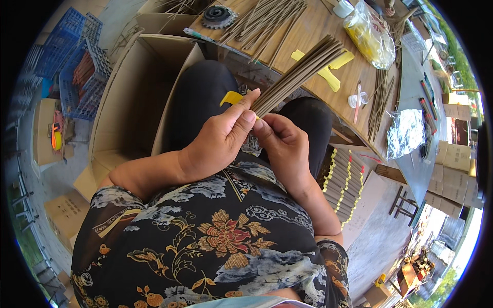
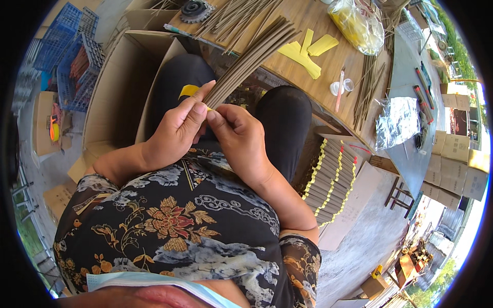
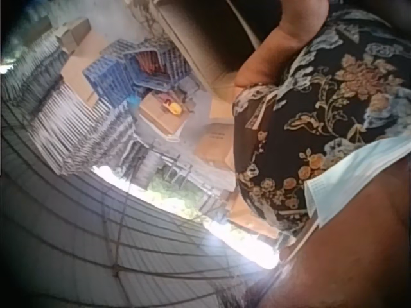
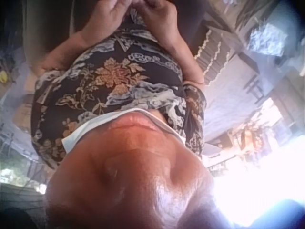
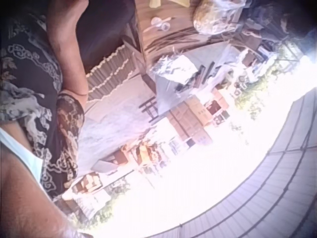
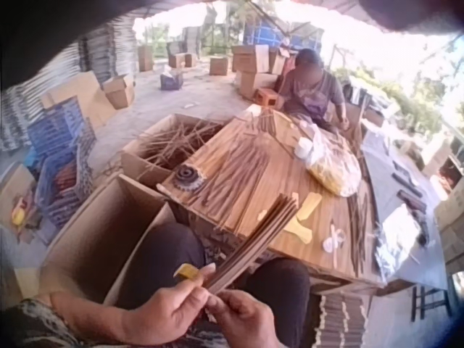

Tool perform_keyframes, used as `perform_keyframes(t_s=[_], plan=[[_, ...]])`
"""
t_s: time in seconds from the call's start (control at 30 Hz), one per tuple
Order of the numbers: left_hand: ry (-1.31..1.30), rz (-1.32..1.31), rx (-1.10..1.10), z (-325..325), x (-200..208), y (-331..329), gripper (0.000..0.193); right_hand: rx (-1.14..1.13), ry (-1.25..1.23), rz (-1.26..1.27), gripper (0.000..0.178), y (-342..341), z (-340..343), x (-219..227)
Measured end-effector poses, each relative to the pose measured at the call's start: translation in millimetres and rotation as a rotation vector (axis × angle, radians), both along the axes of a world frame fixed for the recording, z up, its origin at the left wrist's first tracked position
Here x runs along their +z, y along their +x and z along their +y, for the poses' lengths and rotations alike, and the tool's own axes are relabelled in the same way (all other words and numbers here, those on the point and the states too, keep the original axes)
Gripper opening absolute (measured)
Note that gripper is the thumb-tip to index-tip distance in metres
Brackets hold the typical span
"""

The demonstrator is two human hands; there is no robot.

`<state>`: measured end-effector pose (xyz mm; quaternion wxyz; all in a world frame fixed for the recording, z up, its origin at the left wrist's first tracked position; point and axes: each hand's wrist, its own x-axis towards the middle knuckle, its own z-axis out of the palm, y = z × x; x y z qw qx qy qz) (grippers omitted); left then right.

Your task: The person gathers thin wooden sticks into a bundle, aligns them, and secures the bundle with yellow tape. They then apply glue to the taped section using a small brush and continue to adjust the bundle.

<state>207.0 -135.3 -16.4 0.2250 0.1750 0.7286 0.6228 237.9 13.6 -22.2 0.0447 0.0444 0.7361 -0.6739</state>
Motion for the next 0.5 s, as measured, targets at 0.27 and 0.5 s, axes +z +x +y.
perform_keyframes(t_s=[0.27, 0.5], plan=[[0.185, -0.259, -0.106, -4.0, 1.4, -4.6, 0.044, 0.187, -0.623, 0.043, 0.015, -1.4, -0.1, -15.0], [0.39, -0.292, -0.175, -6.1, 0.4, -5.0, 0.059, 0.262, -0.868, 0.0, 0.03, -3.8, 0.2, -21.3]])
